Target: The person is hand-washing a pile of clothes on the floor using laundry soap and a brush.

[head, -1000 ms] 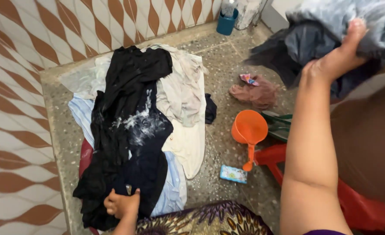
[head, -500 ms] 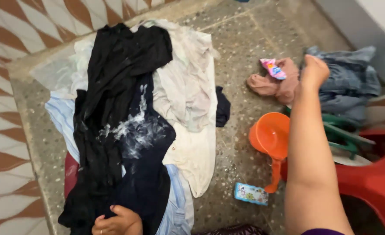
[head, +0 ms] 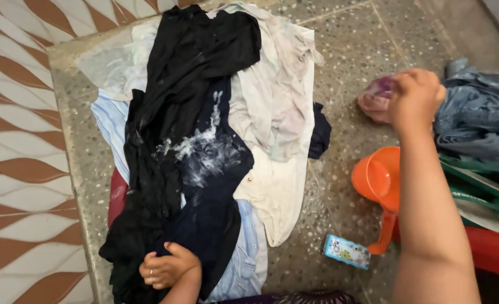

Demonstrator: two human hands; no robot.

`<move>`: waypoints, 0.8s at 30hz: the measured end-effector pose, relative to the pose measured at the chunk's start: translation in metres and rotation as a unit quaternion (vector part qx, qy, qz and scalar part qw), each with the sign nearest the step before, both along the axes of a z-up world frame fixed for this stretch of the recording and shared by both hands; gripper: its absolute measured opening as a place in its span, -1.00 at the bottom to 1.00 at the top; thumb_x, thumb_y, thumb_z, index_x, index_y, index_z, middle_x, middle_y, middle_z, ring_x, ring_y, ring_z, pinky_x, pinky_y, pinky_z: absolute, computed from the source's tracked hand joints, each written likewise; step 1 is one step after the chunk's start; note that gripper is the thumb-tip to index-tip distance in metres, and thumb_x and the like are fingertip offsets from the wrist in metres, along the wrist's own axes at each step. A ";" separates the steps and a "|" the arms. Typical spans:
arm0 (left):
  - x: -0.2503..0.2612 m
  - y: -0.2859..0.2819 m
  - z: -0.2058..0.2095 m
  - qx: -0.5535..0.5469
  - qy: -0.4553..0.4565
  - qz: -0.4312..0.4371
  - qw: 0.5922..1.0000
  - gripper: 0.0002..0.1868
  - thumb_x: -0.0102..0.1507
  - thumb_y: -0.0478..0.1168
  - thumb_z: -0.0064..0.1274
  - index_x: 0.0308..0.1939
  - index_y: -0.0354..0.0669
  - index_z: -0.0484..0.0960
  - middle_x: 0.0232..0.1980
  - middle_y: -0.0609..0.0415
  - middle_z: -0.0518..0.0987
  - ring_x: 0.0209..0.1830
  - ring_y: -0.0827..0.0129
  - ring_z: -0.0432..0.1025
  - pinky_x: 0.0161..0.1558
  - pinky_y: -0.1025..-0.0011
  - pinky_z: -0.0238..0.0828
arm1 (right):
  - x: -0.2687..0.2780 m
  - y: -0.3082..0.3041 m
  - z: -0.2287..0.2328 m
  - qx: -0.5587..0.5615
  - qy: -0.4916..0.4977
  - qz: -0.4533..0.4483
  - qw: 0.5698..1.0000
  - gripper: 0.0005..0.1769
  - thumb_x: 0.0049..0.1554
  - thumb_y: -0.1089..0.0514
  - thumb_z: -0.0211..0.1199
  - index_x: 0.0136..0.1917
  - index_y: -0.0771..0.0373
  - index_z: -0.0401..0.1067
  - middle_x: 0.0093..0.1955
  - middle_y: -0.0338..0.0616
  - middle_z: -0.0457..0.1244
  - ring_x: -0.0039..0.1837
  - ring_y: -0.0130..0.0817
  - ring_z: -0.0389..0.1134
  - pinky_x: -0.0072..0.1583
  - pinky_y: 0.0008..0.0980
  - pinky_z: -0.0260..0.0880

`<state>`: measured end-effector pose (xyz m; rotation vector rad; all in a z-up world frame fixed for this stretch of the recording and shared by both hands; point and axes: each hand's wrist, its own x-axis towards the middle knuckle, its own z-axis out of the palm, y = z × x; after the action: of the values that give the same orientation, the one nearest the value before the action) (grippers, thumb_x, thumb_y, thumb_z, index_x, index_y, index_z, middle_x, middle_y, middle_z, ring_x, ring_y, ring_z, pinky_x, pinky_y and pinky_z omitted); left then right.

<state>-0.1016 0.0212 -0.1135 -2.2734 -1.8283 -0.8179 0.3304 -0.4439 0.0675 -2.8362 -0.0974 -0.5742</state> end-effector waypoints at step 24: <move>0.019 -0.018 0.018 -0.017 -0.041 0.061 0.997 -0.49 0.14 0.14 0.11 0.09 0.04 0.49 0.22 -0.11 0.40 0.15 -0.12 0.29 0.05 -0.07 0.24 | -0.280 0.535 -0.026 0.236 0.060 0.478 0.844 -0.53 -0.03 0.05 0.35 0.18 0.13 0.49 0.31 0.12 0.20 0.38 0.13 0.14 0.35 0.05 0.11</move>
<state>-0.0826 0.0028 -0.0950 -2.1528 -2.0088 -0.8788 0.0500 0.0907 0.0413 -1.9641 -1.0962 -0.1413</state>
